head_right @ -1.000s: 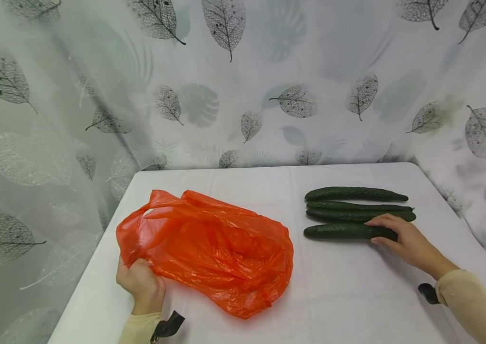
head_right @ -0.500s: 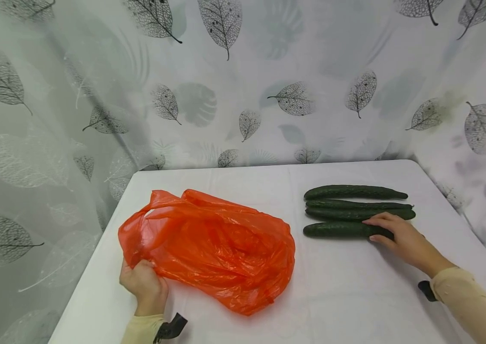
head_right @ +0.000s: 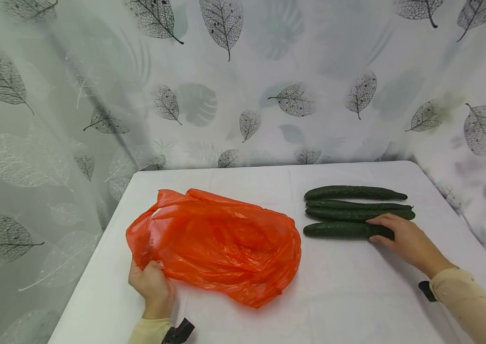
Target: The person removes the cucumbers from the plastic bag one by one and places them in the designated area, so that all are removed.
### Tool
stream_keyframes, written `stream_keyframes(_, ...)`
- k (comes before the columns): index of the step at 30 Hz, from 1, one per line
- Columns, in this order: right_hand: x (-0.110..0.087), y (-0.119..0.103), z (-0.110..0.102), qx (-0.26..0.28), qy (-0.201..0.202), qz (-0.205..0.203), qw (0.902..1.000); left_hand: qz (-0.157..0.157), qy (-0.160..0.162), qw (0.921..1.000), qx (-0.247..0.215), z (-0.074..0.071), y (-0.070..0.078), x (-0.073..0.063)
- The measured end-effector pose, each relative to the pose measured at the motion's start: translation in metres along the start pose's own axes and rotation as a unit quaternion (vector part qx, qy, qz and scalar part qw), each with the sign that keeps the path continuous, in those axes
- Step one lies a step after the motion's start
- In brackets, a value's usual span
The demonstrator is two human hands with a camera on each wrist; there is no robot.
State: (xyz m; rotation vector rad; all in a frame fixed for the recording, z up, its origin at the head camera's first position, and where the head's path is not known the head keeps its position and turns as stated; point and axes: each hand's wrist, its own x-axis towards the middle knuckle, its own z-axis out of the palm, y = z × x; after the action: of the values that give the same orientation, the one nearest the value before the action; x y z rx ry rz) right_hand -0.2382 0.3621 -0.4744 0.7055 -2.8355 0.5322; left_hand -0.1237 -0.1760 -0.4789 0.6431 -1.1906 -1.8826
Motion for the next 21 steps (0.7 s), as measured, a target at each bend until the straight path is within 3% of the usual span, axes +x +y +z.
stream_keyframes(8, -0.004, -0.005, -0.007, 0.029, -0.018, 0.043, 0.9985, 0.017, -0.031, 0.9991, 0.024, 0.001, -0.004, -0.005)
stream_keyframes(14, 0.002, -0.014, -0.016, 0.063, -0.018, 0.066, 0.9957, 0.018, -0.1, 0.9942, 0.033, 0.001, 0.001, -0.006)
stream_keyframes(18, 0.012, -0.021, -0.024, 0.074, -0.018, 0.068, 0.9947, 0.047, -0.123, 0.9908, 0.031, -0.001, 0.01, -0.004)
stream_keyframes(21, 0.021, -0.027, -0.03, 0.078, -0.022, 0.064, 0.9946, 0.091, -0.119, 0.9887, 0.014, -0.002, 0.02, 0.001)
